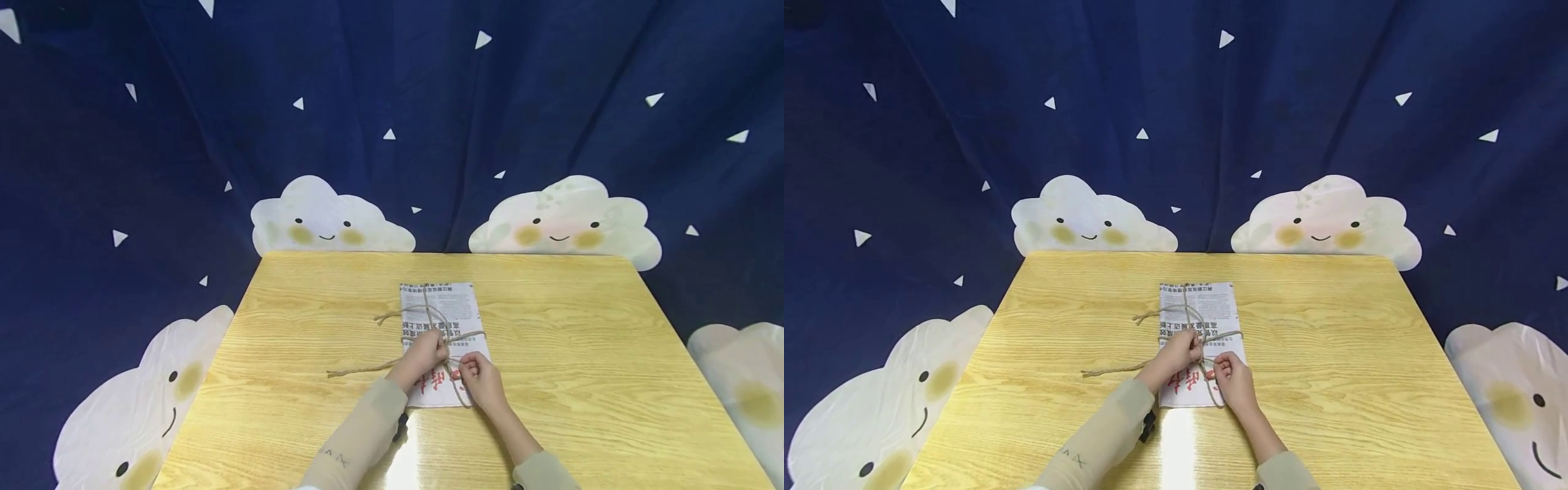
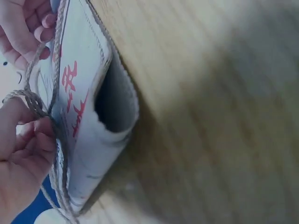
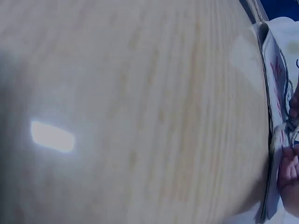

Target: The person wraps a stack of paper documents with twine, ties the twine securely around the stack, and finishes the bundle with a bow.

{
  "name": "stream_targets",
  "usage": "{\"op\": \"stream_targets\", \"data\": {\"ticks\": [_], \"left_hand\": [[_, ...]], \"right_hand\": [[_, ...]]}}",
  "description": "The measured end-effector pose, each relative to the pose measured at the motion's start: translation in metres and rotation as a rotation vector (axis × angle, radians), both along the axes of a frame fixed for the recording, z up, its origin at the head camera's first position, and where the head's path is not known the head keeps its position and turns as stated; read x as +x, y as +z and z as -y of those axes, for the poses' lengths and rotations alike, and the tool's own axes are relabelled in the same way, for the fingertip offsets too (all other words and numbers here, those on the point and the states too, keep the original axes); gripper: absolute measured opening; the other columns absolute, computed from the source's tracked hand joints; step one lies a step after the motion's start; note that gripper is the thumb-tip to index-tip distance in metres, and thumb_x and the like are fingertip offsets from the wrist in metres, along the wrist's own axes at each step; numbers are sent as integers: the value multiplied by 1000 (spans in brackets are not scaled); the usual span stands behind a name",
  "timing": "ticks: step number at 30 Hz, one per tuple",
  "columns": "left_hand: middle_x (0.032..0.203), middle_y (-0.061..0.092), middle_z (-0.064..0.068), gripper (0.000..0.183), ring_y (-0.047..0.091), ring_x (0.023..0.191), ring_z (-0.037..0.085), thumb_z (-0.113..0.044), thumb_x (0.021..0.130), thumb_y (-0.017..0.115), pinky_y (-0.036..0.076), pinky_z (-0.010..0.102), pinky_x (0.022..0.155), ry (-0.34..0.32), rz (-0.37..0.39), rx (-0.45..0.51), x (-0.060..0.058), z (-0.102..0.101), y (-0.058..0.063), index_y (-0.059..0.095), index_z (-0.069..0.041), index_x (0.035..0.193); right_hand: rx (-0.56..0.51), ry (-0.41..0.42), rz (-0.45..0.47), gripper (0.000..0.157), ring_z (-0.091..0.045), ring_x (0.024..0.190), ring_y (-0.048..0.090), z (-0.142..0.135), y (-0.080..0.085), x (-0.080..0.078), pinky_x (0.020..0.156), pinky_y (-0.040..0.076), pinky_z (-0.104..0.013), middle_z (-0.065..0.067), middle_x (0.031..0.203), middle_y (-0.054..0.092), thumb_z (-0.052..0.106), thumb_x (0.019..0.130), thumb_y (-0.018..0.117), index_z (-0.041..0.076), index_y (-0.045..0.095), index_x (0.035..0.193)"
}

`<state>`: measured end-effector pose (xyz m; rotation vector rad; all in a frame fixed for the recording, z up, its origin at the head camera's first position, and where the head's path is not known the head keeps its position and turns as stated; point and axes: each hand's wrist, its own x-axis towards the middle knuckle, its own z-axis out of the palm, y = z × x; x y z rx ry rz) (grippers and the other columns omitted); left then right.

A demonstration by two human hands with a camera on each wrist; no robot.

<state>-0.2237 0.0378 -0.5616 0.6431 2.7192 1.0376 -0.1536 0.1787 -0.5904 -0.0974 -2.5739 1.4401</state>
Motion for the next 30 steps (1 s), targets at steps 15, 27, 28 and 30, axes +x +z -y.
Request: {"op": "stream_targets", "data": {"ticks": [15, 27, 28, 30], "left_hand": [[60, 56, -1, 8, 47, 53, 4, -3, 73, 67, 44, 17, 50, 307, 135, 356, 3, 14, -3, 60, -1, 70], [65, 56, 2, 5, 48, 56, 6, -3, 72, 63, 45, 17, 51, 437, 85, 418, 2, 32, -2, 60, 1, 76], [65, 56, 2, 6, 49, 56, 7, -2, 72, 62, 46, 17, 51, 452, 75, 429, 2, 35, -2, 60, 1, 76], [66, 55, 3, 6, 49, 57, 7, -1, 72, 62, 46, 18, 51, 486, 48, 453, 3, 41, -2, 59, 1, 76]], "right_hand": [[60, 93, 86, 9, -10, 59, 51, -19, 18, -29, 51, 46, -21, -6, 73, 61, 3, 83, 62, -3, 64, 90], [68, 120, 184, 6, -13, 60, 53, -30, 26, -47, 52, 46, -20, -8, 70, 60, 0, 83, 60, -4, 63, 86], [72, 121, 191, 5, -13, 60, 53, -31, 27, -48, 52, 46, -20, -9, 70, 60, 0, 83, 60, -4, 62, 86], [72, 129, 212, 5, -15, 61, 52, -34, 29, -51, 52, 46, -21, -9, 71, 59, -1, 82, 59, -4, 61, 86]]}}
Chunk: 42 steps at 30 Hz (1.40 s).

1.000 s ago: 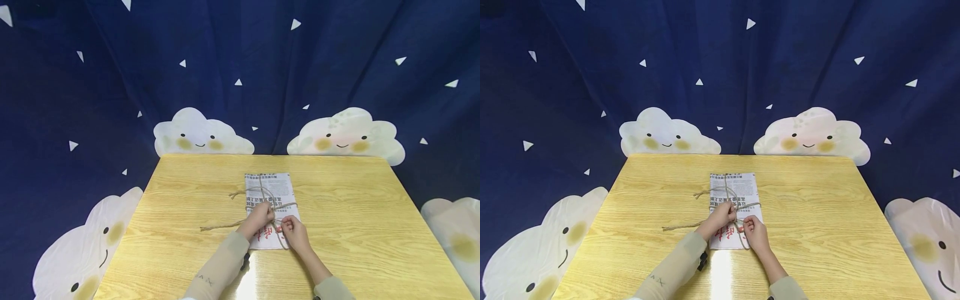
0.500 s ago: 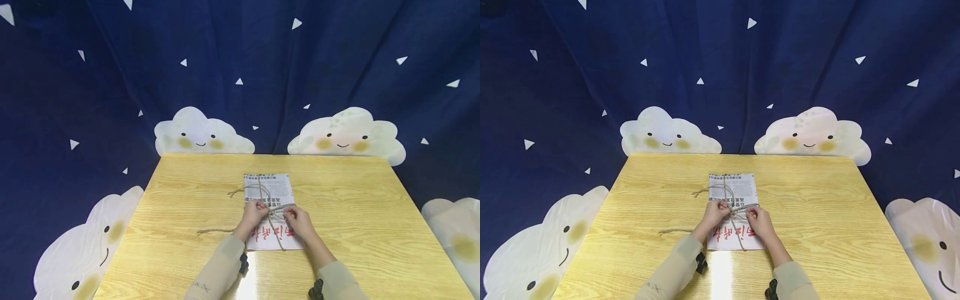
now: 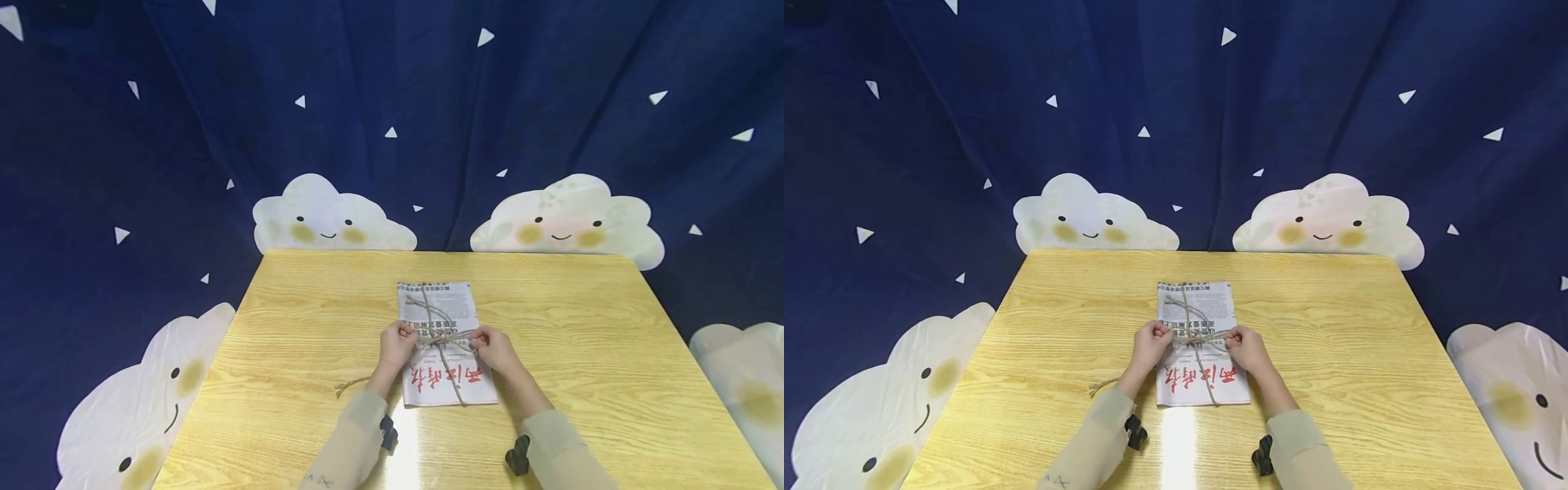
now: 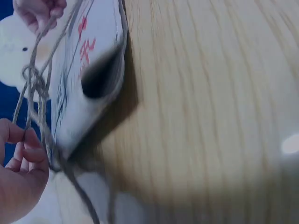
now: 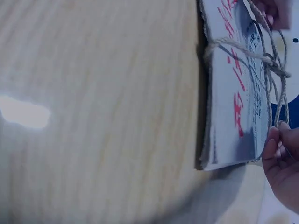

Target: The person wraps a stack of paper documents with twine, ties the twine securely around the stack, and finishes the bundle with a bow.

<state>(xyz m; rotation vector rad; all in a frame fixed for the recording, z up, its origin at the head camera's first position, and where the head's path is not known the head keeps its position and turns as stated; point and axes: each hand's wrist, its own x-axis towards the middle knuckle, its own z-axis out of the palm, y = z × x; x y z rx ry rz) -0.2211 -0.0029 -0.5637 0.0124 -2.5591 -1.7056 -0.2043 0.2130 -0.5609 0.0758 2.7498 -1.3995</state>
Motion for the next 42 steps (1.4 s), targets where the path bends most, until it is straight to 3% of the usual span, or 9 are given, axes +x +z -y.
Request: {"op": "stream_targets", "data": {"ticks": [6, 14, 23, 30, 34, 38, 42], "left_hand": [[63, 54, 5, 8, 48, 54, 8, 1, 73, 65, 45, 18, 47, 75, -21, 29, -1, 13, -2, 57, 3, 74], [61, 54, 5, 9, 46, 52, 7, 1, 72, 66, 43, 17, 47, 156, -37, 49, -6, 18, -6, 57, 3, 70], [59, 52, 4, 10, 44, 52, 7, 3, 70, 67, 41, 16, 47, 203, -57, 39, -8, 20, -8, 56, 3, 68], [59, 54, 5, 9, 44, 52, 7, 4, 70, 67, 42, 16, 47, 202, -34, 28, -11, 23, -8, 58, 3, 69], [59, 53, 4, 9, 44, 52, 8, 4, 71, 67, 42, 17, 47, 195, -31, 21, -12, 23, -8, 58, 3, 69], [61, 53, 4, 7, 46, 53, 8, 3, 73, 65, 42, 17, 47, 147, -3, 12, -12, 20, -7, 58, 4, 72], [64, 57, 6, 5, 49, 55, 9, 2, 74, 63, 45, 18, 50, 119, 18, 11, -13, 18, -5, 61, 4, 77]], "right_hand": [[79, 79, 33, 4, -16, 65, 50, -7, 6, -9, 56, 45, -24, -8, 74, 57, -1, 84, 55, -1, 58, 87], [270, 223, -67, 3, -20, 70, 52, -12, 14, -19, 67, 49, -35, -10, 77, 57, -2, 84, 54, -5, 55, 85], [405, 238, -204, 10, -28, 78, 57, -17, 11, -22, 76, 51, -43, -12, 82, 56, -9, 78, 58, 0, 57, 84], [509, 266, -271, 7, -28, 81, 59, -23, 5, -23, 78, 52, -42, -10, 86, 57, 3, 85, 59, -1, 58, 91], [549, 268, -309, 9, -29, 82, 58, -27, 2, -23, 78, 51, -42, -12, 89, 56, 2, 86, 57, -1, 57, 95], [403, 204, -251, 8, -28, 80, 57, -29, -2, -23, 77, 51, -42, -13, 86, 56, 1, 88, 54, -3, 55, 94], [0, 70, -34, 16, -22, 72, 58, -27, -4, -24, 65, 52, -31, -15, 83, 58, 4, 92, 49, -9, 53, 101]]}}
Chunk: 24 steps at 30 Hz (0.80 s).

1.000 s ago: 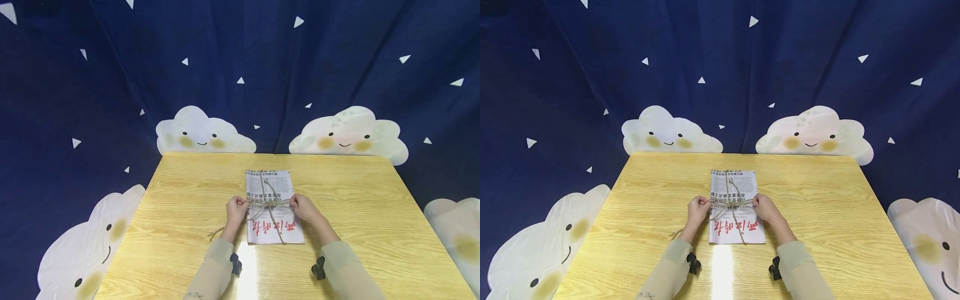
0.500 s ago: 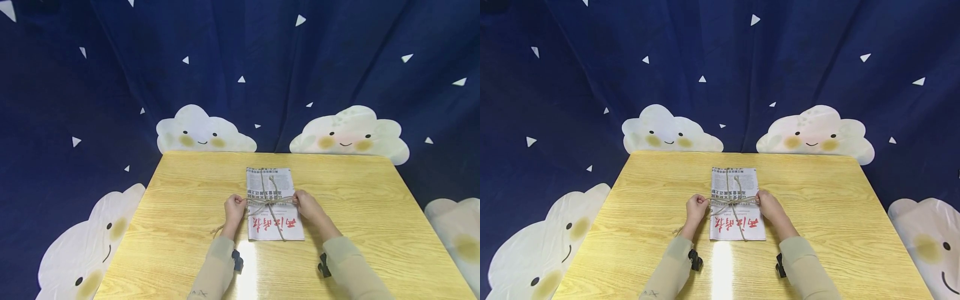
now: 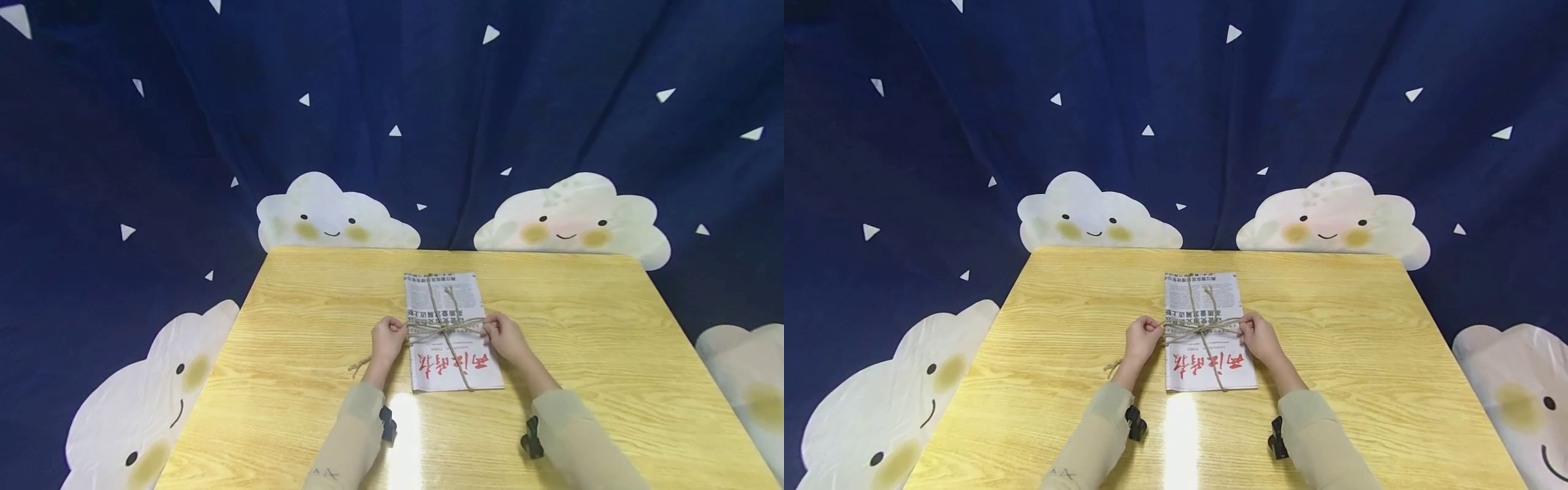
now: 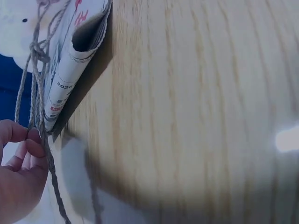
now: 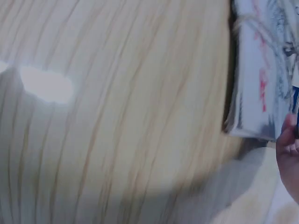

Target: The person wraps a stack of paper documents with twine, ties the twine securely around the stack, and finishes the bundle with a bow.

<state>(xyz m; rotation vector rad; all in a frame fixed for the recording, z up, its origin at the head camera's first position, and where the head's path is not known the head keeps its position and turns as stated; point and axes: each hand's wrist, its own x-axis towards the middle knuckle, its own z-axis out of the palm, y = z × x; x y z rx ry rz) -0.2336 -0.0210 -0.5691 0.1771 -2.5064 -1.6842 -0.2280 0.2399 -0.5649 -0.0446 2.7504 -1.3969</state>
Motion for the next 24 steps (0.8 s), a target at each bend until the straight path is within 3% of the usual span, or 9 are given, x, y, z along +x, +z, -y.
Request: {"op": "stream_targets", "data": {"ticks": [4, 8, 13, 17, 24], "left_hand": [[67, 60, 9, 6, 51, 57, 10, 2, 75, 63, 47, 19, 52, -3, -26, 16, 0, -3, 1, 63, 6, 79], [66, 59, 10, 6, 50, 58, 10, 1, 78, 64, 46, 19, 52, -8, -65, 31, 0, -5, 2, 62, 6, 77], [66, 58, 9, 7, 50, 58, 11, 0, 79, 65, 46, 20, 52, 16, -89, -10, -1, -6, 0, 60, 4, 76], [67, 59, 8, 5, 52, 59, 12, 2, 79, 64, 47, 21, 52, 23, -100, -52, -1, -6, -2, 61, 5, 77], [67, 59, 11, 4, 54, 60, 17, 3, 78, 63, 48, 23, 52, 38, -112, -124, 0, -3, -1, 60, 7, 78]], "right_hand": [[-350, -128, 135, 28, -14, 67, 60, 1, 1, -1, 59, 52, -23, -20, 86, 62, 6, 92, 51, -15, 50, 111], [-420, -195, 125, 31, -11, 67, 60, 1, 5, -1, 61, 53, -22, -20, 86, 64, 8, 90, 55, -15, 52, 111], [-194, -192, -11, 21, -18, 64, 57, 4, 9, -2, 51, 49, -23, -17, 80, 62, 8, 88, 59, -9, 59, 101], [-1, -165, -145, 14, -18, 64, 52, 5, 12, -5, 52, 44, -20, -15, 75, 59, 6, 86, 61, -7, 63, 92], [118, -122, -159, 7, -20, 67, 53, 6, 15, -5, 59, 47, -28, -15, 76, 61, 2, 86, 60, -3, 64, 88]]}}
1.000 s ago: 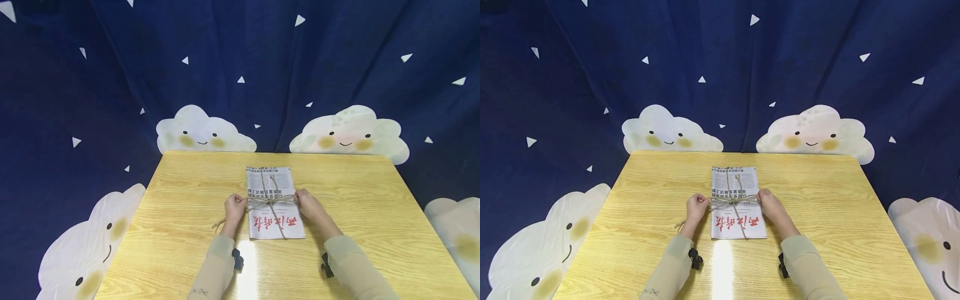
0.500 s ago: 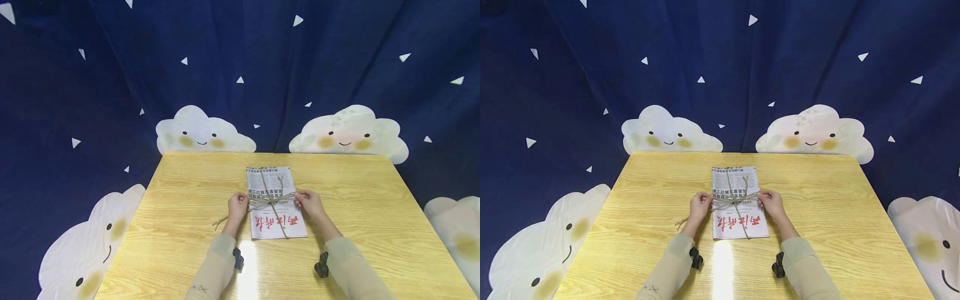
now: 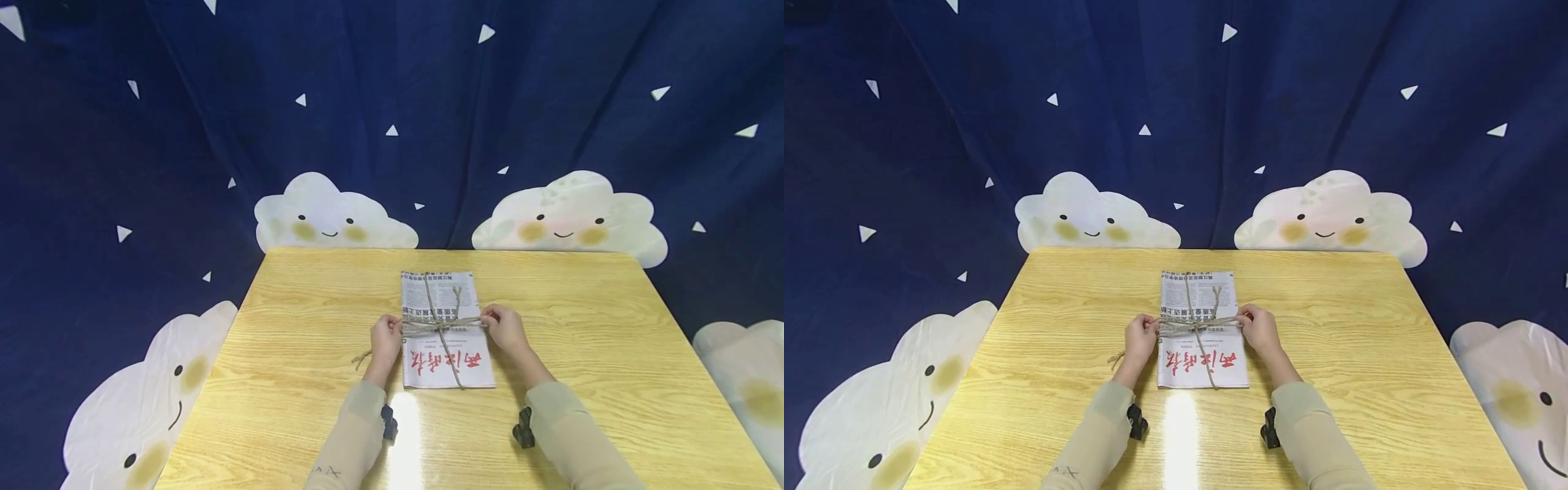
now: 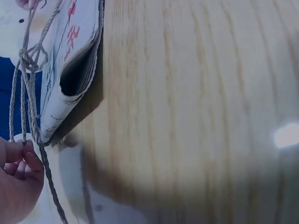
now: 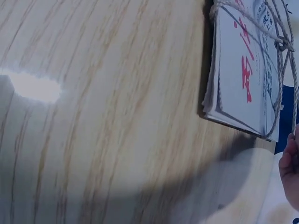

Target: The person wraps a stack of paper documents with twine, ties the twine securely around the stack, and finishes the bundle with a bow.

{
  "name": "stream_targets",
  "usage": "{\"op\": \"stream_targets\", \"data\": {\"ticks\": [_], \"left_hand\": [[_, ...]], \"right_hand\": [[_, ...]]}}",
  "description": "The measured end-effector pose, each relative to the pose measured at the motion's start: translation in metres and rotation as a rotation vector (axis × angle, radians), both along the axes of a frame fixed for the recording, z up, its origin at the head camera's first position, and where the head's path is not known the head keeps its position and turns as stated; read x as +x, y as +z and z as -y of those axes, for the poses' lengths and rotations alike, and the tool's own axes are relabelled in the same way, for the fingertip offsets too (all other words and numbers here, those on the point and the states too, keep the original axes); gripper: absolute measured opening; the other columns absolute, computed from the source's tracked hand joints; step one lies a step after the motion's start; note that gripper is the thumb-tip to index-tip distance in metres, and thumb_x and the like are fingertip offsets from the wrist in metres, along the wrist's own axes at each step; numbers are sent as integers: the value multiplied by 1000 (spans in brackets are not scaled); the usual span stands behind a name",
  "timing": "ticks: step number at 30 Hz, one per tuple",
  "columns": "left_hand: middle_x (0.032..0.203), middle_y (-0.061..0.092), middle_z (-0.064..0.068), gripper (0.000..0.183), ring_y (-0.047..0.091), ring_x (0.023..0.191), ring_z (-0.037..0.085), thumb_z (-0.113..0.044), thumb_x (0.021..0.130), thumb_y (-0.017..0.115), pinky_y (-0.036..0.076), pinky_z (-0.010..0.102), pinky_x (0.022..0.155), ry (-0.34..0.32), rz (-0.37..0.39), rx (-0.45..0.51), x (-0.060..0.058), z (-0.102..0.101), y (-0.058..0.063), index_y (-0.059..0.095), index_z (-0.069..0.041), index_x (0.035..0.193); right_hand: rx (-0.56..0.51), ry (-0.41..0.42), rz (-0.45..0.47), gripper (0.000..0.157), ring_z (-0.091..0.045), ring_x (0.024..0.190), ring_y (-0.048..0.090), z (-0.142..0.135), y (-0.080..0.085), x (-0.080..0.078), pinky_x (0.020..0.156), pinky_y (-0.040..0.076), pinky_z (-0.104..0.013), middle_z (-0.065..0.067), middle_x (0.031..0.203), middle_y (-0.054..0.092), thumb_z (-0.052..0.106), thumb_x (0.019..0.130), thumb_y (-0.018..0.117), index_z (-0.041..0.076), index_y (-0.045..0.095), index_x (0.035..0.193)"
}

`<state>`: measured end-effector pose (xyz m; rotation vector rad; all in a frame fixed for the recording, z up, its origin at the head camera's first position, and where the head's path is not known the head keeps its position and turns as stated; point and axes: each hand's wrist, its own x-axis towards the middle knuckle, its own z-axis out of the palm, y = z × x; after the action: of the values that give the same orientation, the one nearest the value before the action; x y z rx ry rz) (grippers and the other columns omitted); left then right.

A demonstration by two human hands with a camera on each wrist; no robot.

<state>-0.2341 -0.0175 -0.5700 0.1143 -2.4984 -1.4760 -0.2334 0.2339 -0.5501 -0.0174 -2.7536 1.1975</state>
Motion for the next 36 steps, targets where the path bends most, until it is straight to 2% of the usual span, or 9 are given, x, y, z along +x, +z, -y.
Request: {"op": "stream_targets", "data": {"ticks": [8, 11, 17, 21, 27, 29, 31, 34, 36], "left_hand": [[68, 59, 10, 3, 54, 60, 16, 4, 80, 60, 49, 22, 52, 11, 52, 0, 0, 3, -6, 60, 5, 77], [67, 60, 10, 4, 54, 59, 16, 5, 80, 59, 49, 22, 52, 11, 35, 9, 0, 3, -6, 59, 4, 76], [68, 60, 11, 3, 56, 60, 18, 3, 79, 61, 50, 25, 54, 13, 23, -19, -1, 5, -5, 60, 5, 77], [69, 59, 10, 3, 54, 63, 17, 3, 79, 62, 50, 26, 57, 3, 67, -24, 0, 5, -10, 61, 5, 80], [68, 58, 10, 4, 54, 63, 17, 3, 78, 62, 50, 27, 58, -2, 48, -1, 2, 4, -11, 61, 6, 80], [68, 58, 9, 4, 53, 63, 16, 3, 78, 62, 49, 26, 57, -9, 57, 8, 3, 4, -11, 61, 6, 80], [68, 58, 9, 4, 53, 63, 16, 3, 78, 62, 49, 25, 57, -16, 56, 14, 4, 4, -10, 61, 6, 81], [68, 58, 9, 4, 53, 63, 16, 3, 78, 63, 49, 25, 57, -19, 50, 15, 4, 4, -10, 61, 5, 81], [68, 58, 9, 5, 54, 63, 16, 3, 78, 63, 49, 25, 57, -18, 45, 13, 4, 4, -11, 61, 6, 80]], "right_hand": [[57, 60, 11, 8, -21, 71, 56, -3, -4, 2, 63, 50, -33, -14, 82, 65, 2, 86, 59, -2, 65, 89], [62, 60, 0, 8, -22, 72, 57, -5, -5, 1, 65, 51, -34, -14, 83, 66, 2, 85, 60, -2, 66, 88], [-13, 61, 2, 10, -22, 68, 58, -6, -6, -3, 59, 51, -28, -17, 80, 65, 4, 86, 60, -4, 65, 89], [-253, 78, 125, 19, -20, 63, 59, -2, -4, -6, 53, 50, -24, -21, 79, 61, 7, 89, 58, -10, 59, 96], [-876, 184, 315, 36, -11, 66, 60, 14, 0, -12, 57, 50, -19, -11, 84, 63, 10, 97, 39, -23, 41, 112], [-968, 238, 319, 33, -13, 70, 61, 18, -2, -13, 58, 49, -18, -10, 89, 64, 1, 95, 32, -25, 39, 113], [-869, 278, 276, 32, -16, 76, 61, 22, -4, -14, 62, 50, -19, -12, 93, 63, -8, 85, 34, -23, 45, 111], [-497, 327, 155, 34, -23, 85, 60, 27, -8, -12, 72, 51, -27, -15, 95, 61, -15, 72, 39, -16, 55, 102], [-266, 329, 69, 28, -29, 91, 59, 30, -11, -11, 80, 51, -34, -17, 97, 62, -16, 73, 45, -8, 60, 95]]}}
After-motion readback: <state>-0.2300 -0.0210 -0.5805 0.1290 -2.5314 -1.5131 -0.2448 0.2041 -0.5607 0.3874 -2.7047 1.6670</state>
